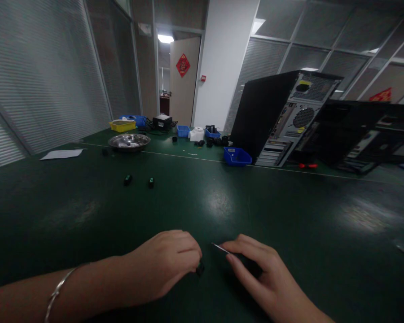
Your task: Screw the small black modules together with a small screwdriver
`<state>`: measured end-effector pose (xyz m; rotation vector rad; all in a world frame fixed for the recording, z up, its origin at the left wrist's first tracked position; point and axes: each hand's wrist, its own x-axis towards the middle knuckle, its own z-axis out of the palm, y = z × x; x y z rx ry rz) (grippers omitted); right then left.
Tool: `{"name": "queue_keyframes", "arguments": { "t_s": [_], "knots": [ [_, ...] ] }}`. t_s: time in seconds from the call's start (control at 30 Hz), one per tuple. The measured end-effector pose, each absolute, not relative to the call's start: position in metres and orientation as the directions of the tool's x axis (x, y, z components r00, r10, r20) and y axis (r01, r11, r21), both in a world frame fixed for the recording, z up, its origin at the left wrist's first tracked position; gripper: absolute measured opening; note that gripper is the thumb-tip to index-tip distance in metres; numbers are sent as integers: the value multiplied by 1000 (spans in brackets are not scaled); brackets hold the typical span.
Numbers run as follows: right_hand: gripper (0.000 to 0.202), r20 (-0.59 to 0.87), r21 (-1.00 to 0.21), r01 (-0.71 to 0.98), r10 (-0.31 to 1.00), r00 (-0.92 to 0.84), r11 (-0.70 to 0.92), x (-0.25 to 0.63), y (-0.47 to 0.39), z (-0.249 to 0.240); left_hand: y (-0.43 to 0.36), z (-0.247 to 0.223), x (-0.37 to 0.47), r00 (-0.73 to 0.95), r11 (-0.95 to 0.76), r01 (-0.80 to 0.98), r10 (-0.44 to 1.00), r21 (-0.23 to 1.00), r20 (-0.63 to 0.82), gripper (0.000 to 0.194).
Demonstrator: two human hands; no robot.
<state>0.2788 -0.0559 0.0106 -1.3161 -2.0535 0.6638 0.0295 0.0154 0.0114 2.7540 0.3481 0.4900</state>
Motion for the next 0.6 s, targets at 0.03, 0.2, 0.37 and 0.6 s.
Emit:
{"name": "queue_keyframes", "arguments": {
  "t_s": [0.03,0.2,0.37,0.6],
  "knots": [
    [23,214,-689,621,924,-318,373,280,-56,10,25,13,25,906,-906,212,323,366,273,18],
    [25,198,-687,647,941,-273,332,283,-56,8,94,42,-30,561,-672,709,722,216,405,23],
    [24,245,-672,647,932,-266,361,283,-56,8,143,57,-107,262,-369,916,845,155,466,30],
    [23,263,-661,652,928,-262,371,283,-55,7,153,22,-144,160,-201,975,928,92,337,29]
  ]
}}
